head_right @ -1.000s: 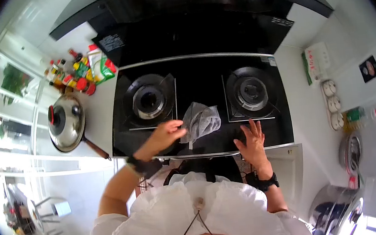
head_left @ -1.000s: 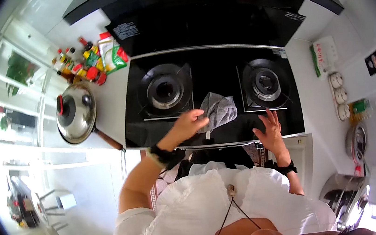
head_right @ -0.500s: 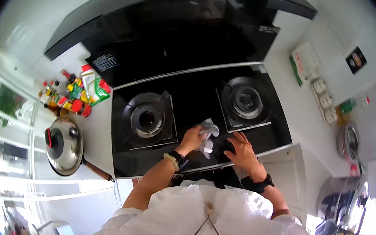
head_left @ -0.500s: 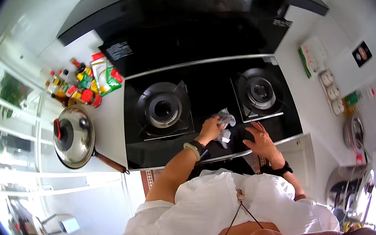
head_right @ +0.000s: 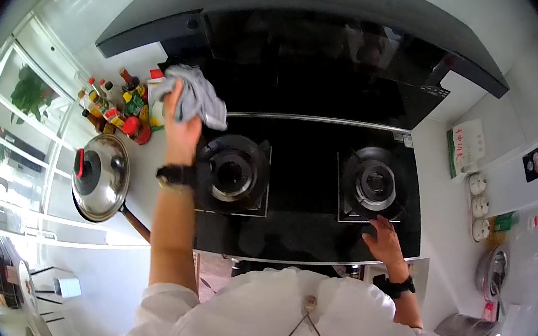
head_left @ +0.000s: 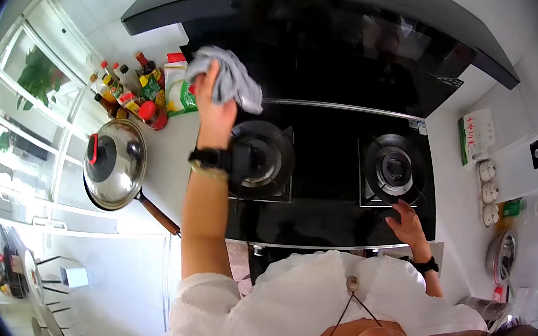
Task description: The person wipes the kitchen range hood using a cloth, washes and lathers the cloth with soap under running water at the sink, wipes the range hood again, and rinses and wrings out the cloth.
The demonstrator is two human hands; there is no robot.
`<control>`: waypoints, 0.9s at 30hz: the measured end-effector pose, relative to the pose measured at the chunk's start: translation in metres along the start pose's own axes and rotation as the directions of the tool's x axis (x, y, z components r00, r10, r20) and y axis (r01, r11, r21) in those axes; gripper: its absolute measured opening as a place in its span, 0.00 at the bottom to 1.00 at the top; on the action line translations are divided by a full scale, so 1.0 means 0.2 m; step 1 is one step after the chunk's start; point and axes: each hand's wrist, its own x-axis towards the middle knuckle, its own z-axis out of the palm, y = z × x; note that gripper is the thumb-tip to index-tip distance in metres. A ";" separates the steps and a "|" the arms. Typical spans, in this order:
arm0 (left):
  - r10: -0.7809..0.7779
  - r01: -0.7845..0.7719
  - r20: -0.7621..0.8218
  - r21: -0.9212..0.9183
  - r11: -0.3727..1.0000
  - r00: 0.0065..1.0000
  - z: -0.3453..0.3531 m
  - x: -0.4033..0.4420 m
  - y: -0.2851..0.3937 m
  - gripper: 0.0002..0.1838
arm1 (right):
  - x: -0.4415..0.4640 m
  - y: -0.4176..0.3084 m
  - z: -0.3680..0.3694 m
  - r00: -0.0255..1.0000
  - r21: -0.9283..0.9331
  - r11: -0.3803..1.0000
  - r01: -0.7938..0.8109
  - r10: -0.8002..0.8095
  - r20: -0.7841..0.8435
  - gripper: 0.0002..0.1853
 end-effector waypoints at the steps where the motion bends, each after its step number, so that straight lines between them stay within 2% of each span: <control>1: 0.140 -0.140 -0.001 0.083 0.987 0.990 -0.07 0.20 0.02 0.12 | -0.02 -0.03 0.01 1.000 -0.002 1.000 -0.022 0.022 -0.004 0.24; 3: 0.227 -0.147 -0.164 0.395 0.907 0.960 -0.14 0.52 0.11 0.16 | -0.11 -0.08 0.05 0.997 -0.012 0.997 -0.076 0.076 -0.012 0.24; 5: 0.357 -0.304 -0.017 0.489 0.817 0.934 -0.27 0.86 0.14 0.15 | -0.23 -0.13 0.09 0.989 0.016 0.989 -0.147 0.146 0.009 0.24; 7: 0.600 -0.507 0.022 0.559 0.656 0.800 -0.22 1.05 0.16 0.18 | -0.33 -0.18 0.13 0.969 0.098 0.964 -0.247 0.243 0.054 0.24; 8: 0.495 -0.415 -0.012 0.527 0.742 0.869 -0.20 1.11 0.18 0.18 | -0.36 -0.31 0.07 0.922 0.114 0.916 -0.384 0.375 0.097 0.24; 10: 0.260 -0.203 -0.068 0.449 0.870 0.963 -0.17 1.23 0.19 0.18 | -0.44 -0.35 0.09 0.879 0.039 0.880 -0.473 0.468 0.094 0.25; 11: 0.239 -0.190 -0.047 0.468 0.863 0.970 -0.16 1.26 0.15 0.18 | -0.50 -0.35 0.10 0.854 -0.002 0.858 -0.513 0.511 0.095 0.26; 12: 0.278 -0.236 -0.004 0.517 0.823 0.960 -0.15 1.27 0.07 0.17 | -0.56 -0.33 0.12 0.840 -0.006 0.847 -0.531 0.528 0.122 0.27; 15: 0.560 -0.564 0.318 0.751 0.344 0.765 -0.09 1.23 -0.19 0.16 | -0.61 -0.44 0.10 0.727 -0.084 0.750 -0.656 0.657 0.196 0.27; 16: 0.586 -0.619 0.403 0.752 0.226 0.703 -0.05 1.20 -0.26 0.16 | -0.60 -0.48 0.10 0.696 -0.093 0.731 -0.676 0.675 0.246 0.28; 18: 0.589 -0.690 0.513 0.716 0.106 0.624 0.03 1.14 -0.34 0.15 | -0.54 -0.55 0.08 0.636 -0.116 0.701 -0.704 0.694 0.337 0.28; 19: 0.572 -0.718 0.554 0.690 0.090 0.604 0.08 1.14 -0.39 0.15 | -0.51 -0.56 0.07 0.605 -0.130 0.688 -0.714 0.700 0.380 0.29; 20: 0.555 -0.738 0.584 0.670 0.083 0.593 0.08 1.11 -0.41 0.15 | -0.55 -0.48 0.13 0.696 -0.172 0.770 -0.614 0.632 0.341 0.29; 27: 0.389 -0.805 0.714 0.574 0.150 0.582 0.07 1.04 -0.51 0.15 | -0.35 -0.44 0.25 0.769 -0.209 0.873 -0.442 0.488 0.414 0.28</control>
